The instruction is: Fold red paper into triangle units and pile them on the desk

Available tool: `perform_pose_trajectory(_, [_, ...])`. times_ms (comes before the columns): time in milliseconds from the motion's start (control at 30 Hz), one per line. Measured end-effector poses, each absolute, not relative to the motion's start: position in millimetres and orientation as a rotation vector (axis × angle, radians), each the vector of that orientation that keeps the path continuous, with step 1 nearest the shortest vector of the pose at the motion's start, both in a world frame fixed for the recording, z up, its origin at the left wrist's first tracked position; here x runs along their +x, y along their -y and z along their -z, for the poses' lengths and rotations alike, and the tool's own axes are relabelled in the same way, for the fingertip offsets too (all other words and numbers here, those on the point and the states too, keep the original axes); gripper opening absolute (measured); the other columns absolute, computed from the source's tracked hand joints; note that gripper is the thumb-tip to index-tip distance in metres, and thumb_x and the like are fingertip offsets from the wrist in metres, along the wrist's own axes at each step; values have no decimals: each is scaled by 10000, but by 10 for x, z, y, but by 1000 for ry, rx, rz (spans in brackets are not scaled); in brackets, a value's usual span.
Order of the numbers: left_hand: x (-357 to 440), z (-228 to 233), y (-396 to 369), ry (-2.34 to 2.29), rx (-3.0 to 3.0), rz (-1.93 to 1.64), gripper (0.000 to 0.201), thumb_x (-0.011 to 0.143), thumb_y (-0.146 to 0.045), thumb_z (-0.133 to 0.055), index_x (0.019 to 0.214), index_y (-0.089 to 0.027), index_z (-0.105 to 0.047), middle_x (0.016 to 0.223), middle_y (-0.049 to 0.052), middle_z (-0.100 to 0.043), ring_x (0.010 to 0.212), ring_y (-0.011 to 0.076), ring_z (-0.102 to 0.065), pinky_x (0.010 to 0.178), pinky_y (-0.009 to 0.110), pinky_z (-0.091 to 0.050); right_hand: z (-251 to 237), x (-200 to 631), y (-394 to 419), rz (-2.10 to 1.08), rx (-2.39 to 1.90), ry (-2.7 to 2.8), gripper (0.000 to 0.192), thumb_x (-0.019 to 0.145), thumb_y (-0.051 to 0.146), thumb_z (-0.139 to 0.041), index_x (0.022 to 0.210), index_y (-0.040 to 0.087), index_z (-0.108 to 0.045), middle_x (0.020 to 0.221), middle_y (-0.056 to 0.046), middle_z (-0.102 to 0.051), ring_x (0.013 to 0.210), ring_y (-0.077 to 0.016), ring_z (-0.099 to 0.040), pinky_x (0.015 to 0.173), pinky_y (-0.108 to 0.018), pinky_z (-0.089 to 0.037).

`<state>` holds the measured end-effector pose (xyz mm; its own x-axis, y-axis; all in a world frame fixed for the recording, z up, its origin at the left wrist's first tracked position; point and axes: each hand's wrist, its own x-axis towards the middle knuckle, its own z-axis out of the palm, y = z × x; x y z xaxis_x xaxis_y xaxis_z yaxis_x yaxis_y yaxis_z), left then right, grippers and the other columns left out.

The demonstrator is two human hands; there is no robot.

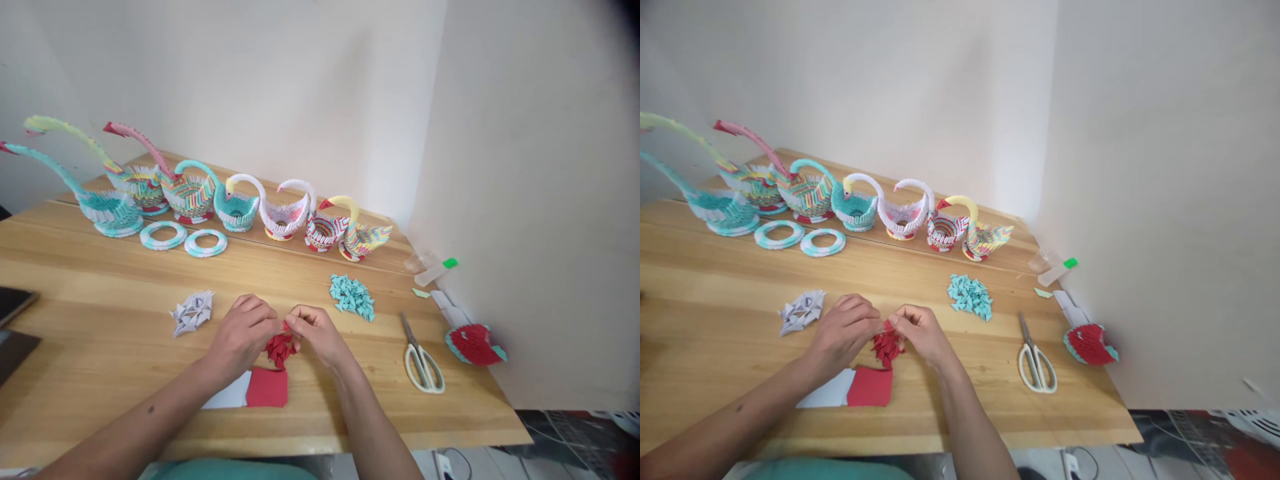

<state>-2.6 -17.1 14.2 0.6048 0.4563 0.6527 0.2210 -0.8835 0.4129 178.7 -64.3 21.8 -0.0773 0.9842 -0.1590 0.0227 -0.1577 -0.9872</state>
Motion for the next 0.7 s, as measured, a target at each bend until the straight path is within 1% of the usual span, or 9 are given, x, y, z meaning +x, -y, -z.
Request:
perform_pose_trajectory(67, [-9,-138,174,-605,2464,-1082,236,947,-194,-482,776,-190,-643,765,37,-661,766,177,-523,738,320,-366,-224,1795,644,-1306,-1362,1284,321,809,466,-623,698,165,-598,503,49,-521,437,-89,-454,468,-211,-359])
perform_pose_trajectory(200, [39,-94,167,-786,2170,-911,166,902,-240,-555,753,-185,-603,773,26,-646,776,178,-562,734,293,-409,-231,1805,646,-1046,-1444,1499,297,852,393,-576,665,162,-593,598,25,-529,536,-98,-452,503,-208,-343])
perform_pose_trajectory(267, [55,-65,163,-866,2031,-842,126,869,-258,-586,769,-187,-610,792,26,-655,782,183,-584,728,285,-427,-228,1808,644,-970,-1457,1569,298,877,372,-549,675,160,-606,630,16,-531,573,-103,-453,519,-206,-339])
perform_pose_trajectory(333, [62,-47,161,-903,1909,-775,117,850,-281,-594,792,-186,-631,783,23,-667,754,181,-597,714,279,-436,-220,1810,640,-990,-1452,1578,318,891,395,-534,687,162,-608,629,16,-523,569,-104,-449,514,-205,-337])
perform_pose_trajectory(400, [61,-43,160,-893,1778,-714,153,845,-310,-586,786,-180,-639,733,13,-665,696,168,-591,679,265,-438,-206,1812,635,-1058,-1441,1544,352,891,445,-531,683,168,-591,602,24,-503,542,-103,-445,498,-205,-338])
perform_pose_trajectory(500, [60,-48,151,-873,1581,-707,230,825,-365,-585,715,-164,-604,643,-5,-615,603,140,-543,599,241,-422,-181,1817,630,-1152,-1401,1465,425,902,530,-483,690,171,-570,608,18,-516,528,-110,-475,503,-219,-369])
perform_pose_trajectory(567, [63,-49,141,-864,1485,-740,262,798,-400,-597,691,-161,-581,612,-16,-576,565,125,-504,561,232,-404,-168,1819,630,-1199,-1338,1438,463,906,578,-444,760,168,-599,662,-4,-553,558,-124,-512,535,-238,-402])
perform_pose_trajectory(633, [67,-47,133,-853,1425,-768,285,779,-427,-606,680,-162,-568,580,-30,-531,536,112,-463,531,222,-380,-161,1812,632,-1211,-1295,1444,451,865,603,-504,840,169,-626,691,-9,-567,576,-131,-515,546,-245,-404])
perform_pose_trajectory(700, [70,-51,132,-842,1398,-777,303,765,-442,-619,670,-160,-562,556,-41,-495,520,102,-433,510,212,-357,-157,1796,631,-1160,-1327,1455,395,814,569,-604,824,175,-629,674,0,-559,571,-127,-488,534,-237,-379])
